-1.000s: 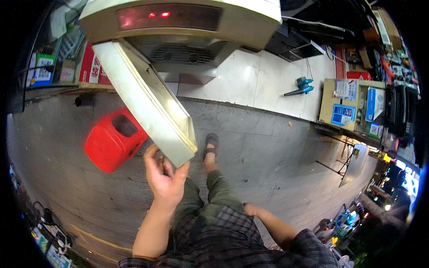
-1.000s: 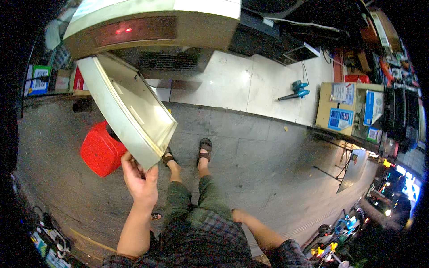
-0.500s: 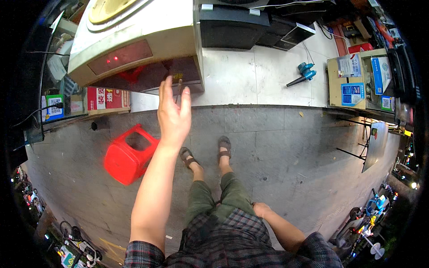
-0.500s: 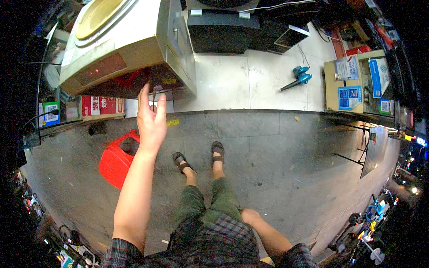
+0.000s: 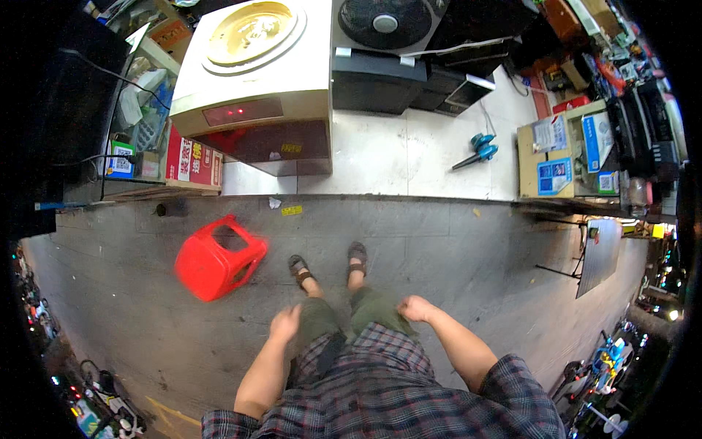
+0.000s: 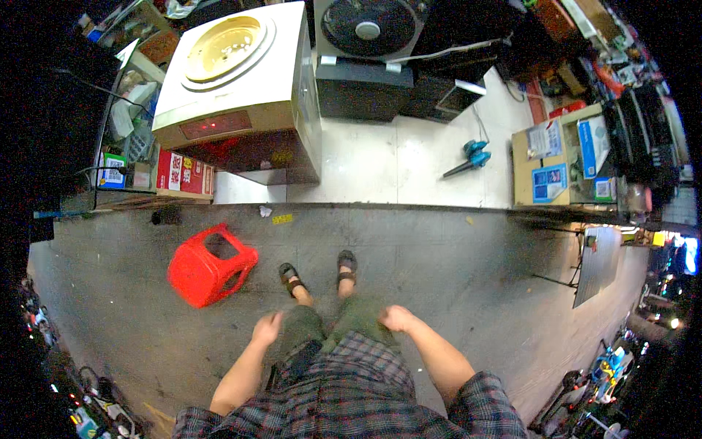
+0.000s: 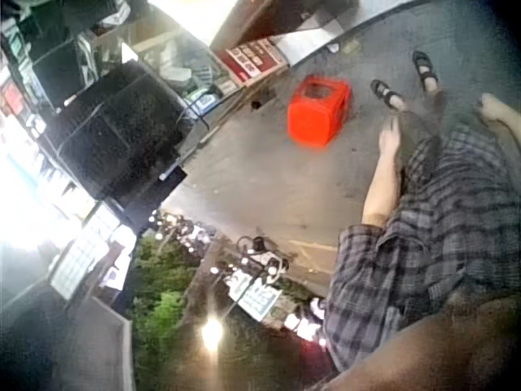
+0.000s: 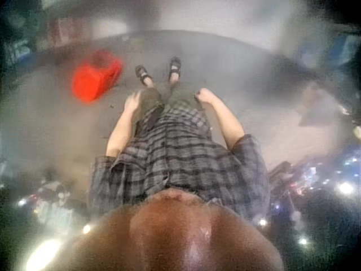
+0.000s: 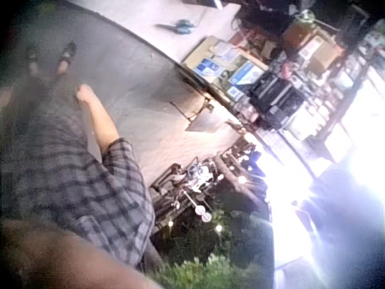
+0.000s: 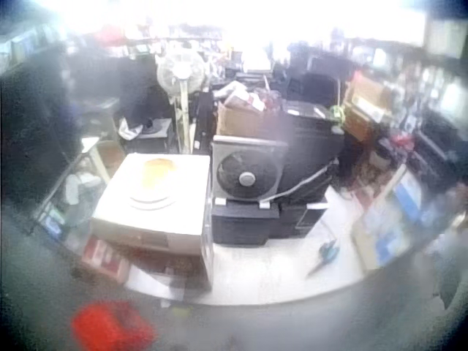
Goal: The person uses a screwdriver to remove screws from a yellow plastic component attached to a metal box. They then lift the box and hand it to a woman in an orange shirt. The person walks through a cluttered workshop, picks up a yellow power tool, and later handles a grey power drill, attaching a bit to it.
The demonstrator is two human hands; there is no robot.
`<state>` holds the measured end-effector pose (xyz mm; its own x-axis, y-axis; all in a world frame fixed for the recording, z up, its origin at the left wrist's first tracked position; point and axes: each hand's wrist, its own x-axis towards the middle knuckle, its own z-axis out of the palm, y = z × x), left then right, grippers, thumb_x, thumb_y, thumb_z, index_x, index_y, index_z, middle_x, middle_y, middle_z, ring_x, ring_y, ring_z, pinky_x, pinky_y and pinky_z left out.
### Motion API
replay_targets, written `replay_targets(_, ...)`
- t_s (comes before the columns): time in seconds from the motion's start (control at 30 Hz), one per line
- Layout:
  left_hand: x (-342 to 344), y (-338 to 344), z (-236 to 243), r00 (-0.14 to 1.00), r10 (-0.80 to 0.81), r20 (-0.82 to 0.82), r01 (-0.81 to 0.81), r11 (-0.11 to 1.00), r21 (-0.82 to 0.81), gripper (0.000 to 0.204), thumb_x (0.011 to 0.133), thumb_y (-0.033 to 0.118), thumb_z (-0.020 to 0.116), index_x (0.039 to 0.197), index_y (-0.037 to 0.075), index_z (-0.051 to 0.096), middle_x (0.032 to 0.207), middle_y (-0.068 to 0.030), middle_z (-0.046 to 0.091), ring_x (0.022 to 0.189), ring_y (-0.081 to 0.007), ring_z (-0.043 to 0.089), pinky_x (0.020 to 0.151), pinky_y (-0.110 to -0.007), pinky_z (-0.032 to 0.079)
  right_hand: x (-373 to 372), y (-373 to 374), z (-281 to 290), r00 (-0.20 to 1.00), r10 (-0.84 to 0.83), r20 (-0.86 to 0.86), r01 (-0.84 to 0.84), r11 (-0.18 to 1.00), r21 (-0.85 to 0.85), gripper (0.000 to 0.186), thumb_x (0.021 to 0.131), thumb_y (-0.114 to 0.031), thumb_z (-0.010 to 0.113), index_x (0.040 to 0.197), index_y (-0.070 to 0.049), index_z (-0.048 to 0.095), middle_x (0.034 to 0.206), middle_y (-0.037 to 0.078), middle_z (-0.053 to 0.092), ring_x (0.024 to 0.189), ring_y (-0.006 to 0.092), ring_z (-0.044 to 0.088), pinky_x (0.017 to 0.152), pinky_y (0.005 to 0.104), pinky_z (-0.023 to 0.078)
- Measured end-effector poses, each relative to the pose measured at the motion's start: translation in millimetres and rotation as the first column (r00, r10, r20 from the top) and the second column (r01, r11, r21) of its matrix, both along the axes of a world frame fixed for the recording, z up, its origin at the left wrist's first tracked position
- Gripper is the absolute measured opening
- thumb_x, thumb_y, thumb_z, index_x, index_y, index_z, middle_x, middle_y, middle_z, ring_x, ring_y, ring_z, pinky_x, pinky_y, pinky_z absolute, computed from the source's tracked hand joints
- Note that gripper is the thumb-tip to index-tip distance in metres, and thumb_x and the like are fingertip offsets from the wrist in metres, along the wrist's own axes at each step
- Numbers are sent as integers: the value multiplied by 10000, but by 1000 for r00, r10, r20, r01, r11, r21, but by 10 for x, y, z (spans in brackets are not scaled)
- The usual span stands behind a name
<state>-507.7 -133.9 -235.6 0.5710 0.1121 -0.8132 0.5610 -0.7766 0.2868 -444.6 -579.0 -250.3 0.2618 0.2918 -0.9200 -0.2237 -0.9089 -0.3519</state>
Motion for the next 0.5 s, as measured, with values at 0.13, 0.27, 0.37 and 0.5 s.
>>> replay_targets(0.13, -1689, 793, -291, 960, 195, -199, -165, 973, 161, 437, 1030, 341, 502, 1244, 12, 692, 1250, -232, 698, 1169, -416, 649, 1002, -510, 500, 176, -21, -342, 916, -76, 394, 40, 994, 98, 529, 897, -297, 626, 1378, -76, 634, 1252, 207, 710, 1146, 361, 677, 1010, 445, 528)
replay_targets(0.27, -2204, 917, 266, 892, 452, -26, -447, 889, 103, 385, 1016, 285, 534, 1095, -44, 720, 1075, -270, 718, 1042, -426, 684, 924, -488, 516, 572, 376, -213, 965, 194, 177, -197, 980, -1, 615, 890, -313, 645, 1447, -63, 570, 1331, 207, 673, 1251, 374, 628, 1064, 439, 505)
replay_targets(0.37, -2094, 904, 341, 768, 589, 250, -613, 790, 23, 392, 1043, 313, 561, 1136, -42, 699, 961, -183, 728, 873, -290, 687, 808, -412, 523, 549, 659, -222, 923, 353, 155, -338, 934, -115, 589, 903, -321, 640, 1427, -56, 589, 1301, 208, 689, 1230, 381, 640, 1056, 454, 508)
replay_targets(0.5, -1527, 1073, 818, -13, 971, -237, -795, -154, -586, 288, 1092, 318, 553, 1158, 61, 665, 800, 23, 518, 658, -79, 437, 554, -239, 319, 287, 1364, -16, 836, 492, 242, -489, 869, -75, 510, 943, -336, 606, 1356, -38, 632, 1221, 224, 713, 1166, 392, 668, 1016, 470, 523)
